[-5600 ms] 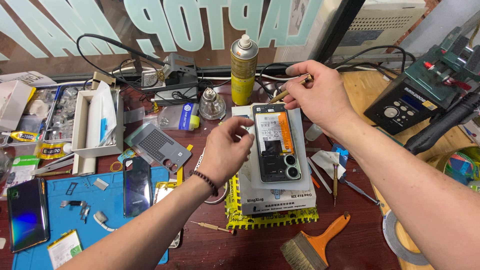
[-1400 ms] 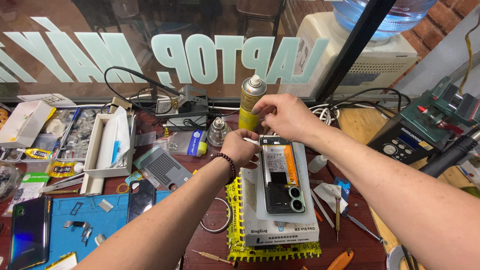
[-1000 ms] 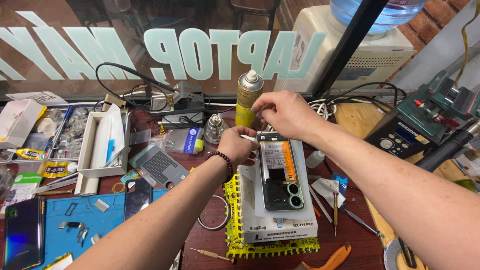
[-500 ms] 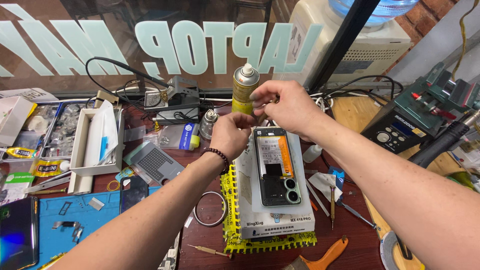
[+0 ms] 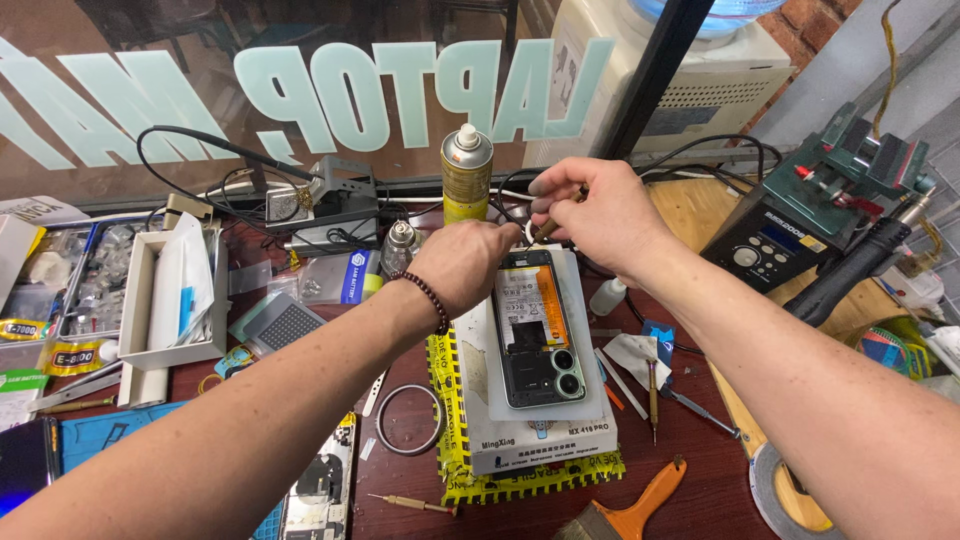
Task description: The person removes the back cover of a light green smartphone, then uses a small brush to clean the camera module area and surrounding internal components. The person handles the phone, back cover, and brush throughout the clip.
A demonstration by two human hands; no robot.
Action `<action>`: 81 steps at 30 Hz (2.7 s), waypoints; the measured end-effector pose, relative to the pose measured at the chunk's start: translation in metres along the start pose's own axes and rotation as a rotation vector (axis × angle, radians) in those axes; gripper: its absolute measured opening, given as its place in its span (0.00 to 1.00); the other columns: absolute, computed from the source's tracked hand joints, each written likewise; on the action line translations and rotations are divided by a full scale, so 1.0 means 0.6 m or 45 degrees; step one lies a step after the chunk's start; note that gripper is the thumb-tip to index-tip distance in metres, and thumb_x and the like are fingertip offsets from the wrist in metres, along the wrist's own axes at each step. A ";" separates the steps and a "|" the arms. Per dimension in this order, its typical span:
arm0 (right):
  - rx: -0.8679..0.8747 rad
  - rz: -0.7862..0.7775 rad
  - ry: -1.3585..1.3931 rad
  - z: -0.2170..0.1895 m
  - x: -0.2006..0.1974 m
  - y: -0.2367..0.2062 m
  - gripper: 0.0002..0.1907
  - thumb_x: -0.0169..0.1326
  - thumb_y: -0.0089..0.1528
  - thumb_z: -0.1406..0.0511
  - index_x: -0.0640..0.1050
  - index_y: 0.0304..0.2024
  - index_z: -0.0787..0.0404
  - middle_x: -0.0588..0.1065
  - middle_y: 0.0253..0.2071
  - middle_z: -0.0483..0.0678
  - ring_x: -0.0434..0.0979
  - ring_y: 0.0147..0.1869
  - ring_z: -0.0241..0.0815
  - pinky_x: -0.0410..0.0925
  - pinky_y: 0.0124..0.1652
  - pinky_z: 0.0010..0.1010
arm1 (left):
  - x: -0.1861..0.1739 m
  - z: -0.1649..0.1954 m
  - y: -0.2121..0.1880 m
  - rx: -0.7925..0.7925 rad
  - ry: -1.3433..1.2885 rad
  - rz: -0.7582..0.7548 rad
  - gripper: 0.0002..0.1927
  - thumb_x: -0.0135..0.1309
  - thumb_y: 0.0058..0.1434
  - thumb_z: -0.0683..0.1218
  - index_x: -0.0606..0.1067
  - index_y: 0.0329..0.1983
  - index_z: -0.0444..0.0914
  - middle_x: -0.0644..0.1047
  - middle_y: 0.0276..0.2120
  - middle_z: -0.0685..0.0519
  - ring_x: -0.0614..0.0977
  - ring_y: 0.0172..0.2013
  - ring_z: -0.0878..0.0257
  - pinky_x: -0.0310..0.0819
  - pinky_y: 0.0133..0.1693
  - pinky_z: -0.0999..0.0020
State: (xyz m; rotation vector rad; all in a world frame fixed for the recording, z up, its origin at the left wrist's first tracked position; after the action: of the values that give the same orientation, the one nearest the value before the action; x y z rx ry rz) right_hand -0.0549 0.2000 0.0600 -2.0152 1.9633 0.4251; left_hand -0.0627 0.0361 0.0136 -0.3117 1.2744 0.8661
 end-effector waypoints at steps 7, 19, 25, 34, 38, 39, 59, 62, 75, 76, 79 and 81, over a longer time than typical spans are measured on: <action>0.032 0.049 0.033 0.007 -0.016 -0.013 0.13 0.50 0.61 0.76 0.80 0.45 0.64 0.80 0.38 0.48 0.84 0.43 0.36 0.78 0.39 0.28 | 0.008 0.000 0.024 0.143 0.120 -0.146 0.25 0.53 0.53 0.37 0.65 0.56 0.39 0.79 0.32 0.42 0.83 0.38 0.43 0.77 0.37 0.48; 0.089 0.125 0.083 0.015 -0.035 -0.019 0.10 0.52 0.63 0.75 0.80 0.45 0.64 0.78 0.38 0.46 0.83 0.44 0.36 0.77 0.39 0.27 | 0.032 -0.039 -0.005 0.016 -0.353 0.276 0.22 0.50 0.61 0.37 0.63 0.59 0.35 0.80 0.39 0.39 0.83 0.42 0.40 0.76 0.40 0.49; 0.055 0.087 0.125 0.008 -0.023 -0.019 0.10 0.51 0.62 0.75 0.79 0.45 0.66 0.78 0.39 0.48 0.84 0.43 0.37 0.78 0.40 0.27 | 0.108 -0.120 -0.045 -0.970 -1.212 0.085 0.27 0.47 0.62 0.36 0.61 0.65 0.37 0.77 0.42 0.36 0.81 0.38 0.38 0.78 0.41 0.46; 0.045 0.049 0.141 -0.002 -0.013 -0.021 0.10 0.51 0.62 0.75 0.79 0.45 0.66 0.79 0.38 0.49 0.84 0.43 0.37 0.78 0.38 0.27 | 0.141 -0.100 -0.072 -0.678 -0.733 0.157 0.23 0.50 0.60 0.37 0.67 0.60 0.36 0.82 0.36 0.44 0.84 0.41 0.50 0.76 0.47 0.57; -0.019 0.067 0.079 0.003 0.002 -0.018 0.10 0.51 0.62 0.75 0.80 0.45 0.65 0.80 0.37 0.48 0.84 0.41 0.36 0.78 0.38 0.27 | 0.124 -0.095 -0.072 -0.696 -0.811 0.159 0.24 0.51 0.57 0.37 0.67 0.59 0.36 0.83 0.34 0.45 0.86 0.39 0.54 0.78 0.45 0.60; -0.056 0.070 0.054 0.003 0.005 -0.019 0.10 0.51 0.62 0.74 0.80 0.45 0.65 0.80 0.37 0.48 0.84 0.41 0.36 0.78 0.38 0.26 | 0.118 -0.094 -0.072 -0.667 -0.801 0.196 0.23 0.52 0.57 0.37 0.68 0.58 0.35 0.83 0.34 0.46 0.86 0.38 0.56 0.78 0.44 0.61; -0.079 -0.003 -0.059 0.016 0.043 -0.013 0.11 0.50 0.63 0.73 0.79 0.46 0.63 0.81 0.39 0.47 0.84 0.43 0.35 0.78 0.40 0.27 | 0.095 -0.082 -0.094 -1.124 -1.624 0.106 0.10 0.56 0.60 0.38 0.75 0.45 0.35 0.77 0.32 0.51 0.80 0.26 0.63 0.82 0.28 0.65; -0.107 -0.011 -0.049 0.019 0.044 -0.013 0.12 0.49 0.63 0.73 0.80 0.47 0.63 0.81 0.39 0.46 0.84 0.44 0.35 0.79 0.41 0.27 | 0.092 -0.074 -0.098 -1.162 -1.673 0.068 0.09 0.55 0.60 0.38 0.74 0.44 0.35 0.77 0.33 0.51 0.81 0.27 0.61 0.83 0.29 0.63; -0.490 -0.266 -0.522 -0.021 0.051 -0.007 0.11 0.54 0.60 0.69 0.80 0.44 0.64 0.82 0.36 0.51 0.84 0.43 0.46 0.75 0.44 0.36 | 0.099 -0.054 -0.092 -1.157 -1.796 -0.053 0.13 0.60 0.57 0.37 0.71 0.43 0.36 0.78 0.32 0.50 0.82 0.26 0.59 0.84 0.27 0.61; -0.452 -0.213 -0.728 -0.025 0.048 -0.007 0.11 0.57 0.61 0.64 0.81 0.43 0.62 0.82 0.36 0.52 0.83 0.43 0.49 0.74 0.43 0.38 | 0.100 -0.054 -0.091 -1.153 -1.804 -0.050 0.14 0.61 0.56 0.37 0.71 0.42 0.36 0.78 0.32 0.49 0.82 0.26 0.59 0.83 0.27 0.61; -0.453 -0.141 -1.004 -0.038 0.046 -0.008 0.11 0.58 0.63 0.60 0.82 0.42 0.61 0.81 0.37 0.56 0.81 0.44 0.57 0.72 0.44 0.44 | 0.103 -0.053 -0.089 -1.134 -1.706 -0.080 0.16 0.64 0.54 0.38 0.70 0.42 0.37 0.80 0.31 0.50 0.82 0.25 0.60 0.83 0.26 0.63; -0.516 -0.171 -1.013 -0.046 0.050 -0.005 0.11 0.57 0.62 0.61 0.82 0.42 0.60 0.81 0.37 0.56 0.81 0.44 0.57 0.72 0.44 0.45 | 0.102 -0.049 -0.087 -1.111 -1.692 -0.062 0.18 0.65 0.52 0.37 0.70 0.42 0.37 0.79 0.31 0.49 0.82 0.24 0.60 0.83 0.26 0.62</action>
State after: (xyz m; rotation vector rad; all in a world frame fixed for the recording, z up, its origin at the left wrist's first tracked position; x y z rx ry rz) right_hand -0.0513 0.1614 0.0732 -1.7452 1.3033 1.4204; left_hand -0.0439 0.0066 -0.0646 -0.3337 -0.3780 1.2183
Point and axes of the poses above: each hand's wrist, its own y-axis towards the middle knuckle, its own x-axis out of the palm, z = x × y, the point moved 4 cm from there along y, towards the middle knuckle
